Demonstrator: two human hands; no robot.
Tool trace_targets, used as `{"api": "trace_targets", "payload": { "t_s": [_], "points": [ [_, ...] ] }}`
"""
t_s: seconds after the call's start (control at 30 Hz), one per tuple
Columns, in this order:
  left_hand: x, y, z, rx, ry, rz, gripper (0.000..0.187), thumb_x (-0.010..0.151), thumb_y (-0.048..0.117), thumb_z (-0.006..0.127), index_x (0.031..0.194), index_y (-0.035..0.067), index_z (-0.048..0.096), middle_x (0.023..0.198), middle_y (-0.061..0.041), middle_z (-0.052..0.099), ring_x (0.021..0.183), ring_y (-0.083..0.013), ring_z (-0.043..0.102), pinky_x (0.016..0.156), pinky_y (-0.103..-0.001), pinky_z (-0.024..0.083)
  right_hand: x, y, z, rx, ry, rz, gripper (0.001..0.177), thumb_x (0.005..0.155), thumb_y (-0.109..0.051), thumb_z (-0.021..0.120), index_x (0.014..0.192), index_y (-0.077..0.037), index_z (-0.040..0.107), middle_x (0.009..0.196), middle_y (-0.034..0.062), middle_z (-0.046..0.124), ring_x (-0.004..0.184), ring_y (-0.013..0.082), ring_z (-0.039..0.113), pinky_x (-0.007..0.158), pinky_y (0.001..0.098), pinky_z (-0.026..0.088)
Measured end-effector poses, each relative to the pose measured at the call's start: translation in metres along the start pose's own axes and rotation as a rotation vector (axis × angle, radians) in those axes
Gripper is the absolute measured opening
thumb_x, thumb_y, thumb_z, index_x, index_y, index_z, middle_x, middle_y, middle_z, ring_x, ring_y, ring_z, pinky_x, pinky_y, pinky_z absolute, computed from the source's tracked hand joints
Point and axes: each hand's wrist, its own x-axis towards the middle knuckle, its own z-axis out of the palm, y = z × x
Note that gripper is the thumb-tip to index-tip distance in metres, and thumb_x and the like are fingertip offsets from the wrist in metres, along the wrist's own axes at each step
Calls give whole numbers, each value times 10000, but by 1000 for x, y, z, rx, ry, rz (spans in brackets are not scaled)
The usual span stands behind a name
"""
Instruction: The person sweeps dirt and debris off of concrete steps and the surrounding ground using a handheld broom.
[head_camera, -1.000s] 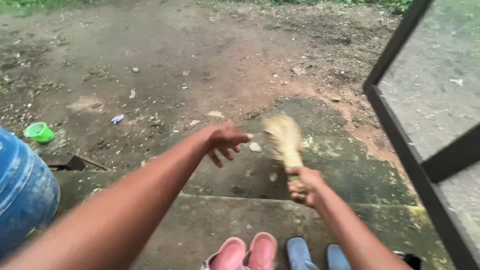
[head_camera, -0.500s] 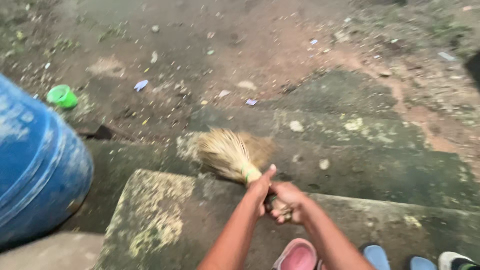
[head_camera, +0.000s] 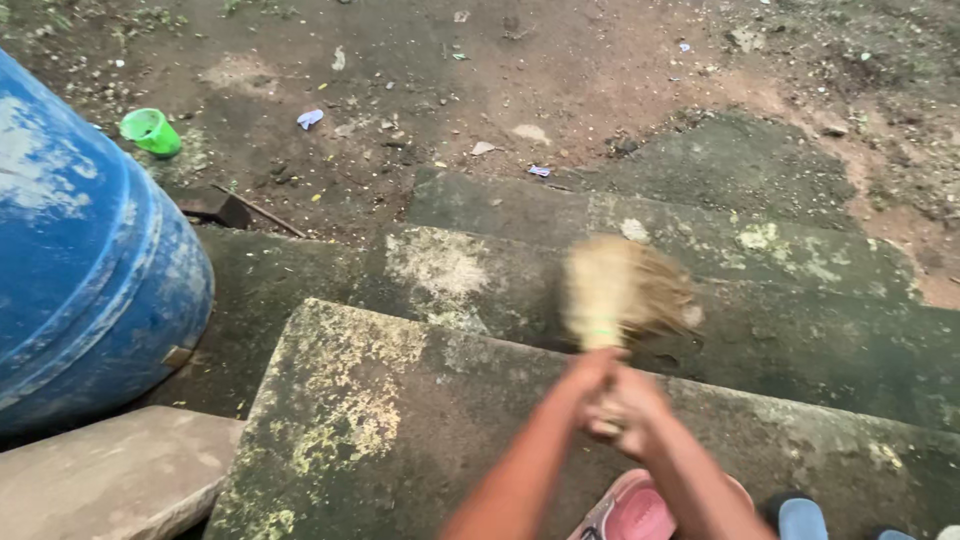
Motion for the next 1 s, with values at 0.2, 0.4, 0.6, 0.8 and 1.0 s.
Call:
{"api": "trace_targets", "payload": {
  "t_s": [0.2,0.4,0.6,0.8,1.0],
  "points": [
    [-174,102,-86,-574,724,112,476,999,431,487,1299,64,523,998,-217,680,567,-322,645,323,-424,440,-23,-39,166,-619,-496,89,322,1019,-212,505,1325,-135,569,647,122,654,387,187,600,292,326,487],
    [-173,89,-64,-561,849,223,567,974,386,421,1496,225,269,1275,-139,588,873,-322,714,667,-516,648,-28,-39,132,-720,-643,6,440,995,-190,523,1433,-224,554,727,88,688,394,150,594,324,307,518],
    [26,4,40,507,-152,99,276,833,102,595,1091,11,628,986,-200,693,781,-319,684,675,-537,565,-8,4,-23,408,103,58,298,1000,-344,450,901,-92,573,635,62,571,419,195,545,314,314,436],
    [16,30,60,651,-534,114,303,999,217,529,1197,64,700,1051,-101,703,868,-202,665,808,-422,542,-23,10,-1,441,720,-492,196,968,-241,517,1139,-173,451,775,61,644,510,246,645,376,405,552],
    [-86,19,-79,112,282,-28,260,879,170,593,1067,-1,647,910,-150,674,698,-271,654,525,-441,509,-35,21,76,-186,-126,94,288,1026,-281,415,1263,-182,546,646,121,590,412,216,584,315,369,482]
  ]
}}
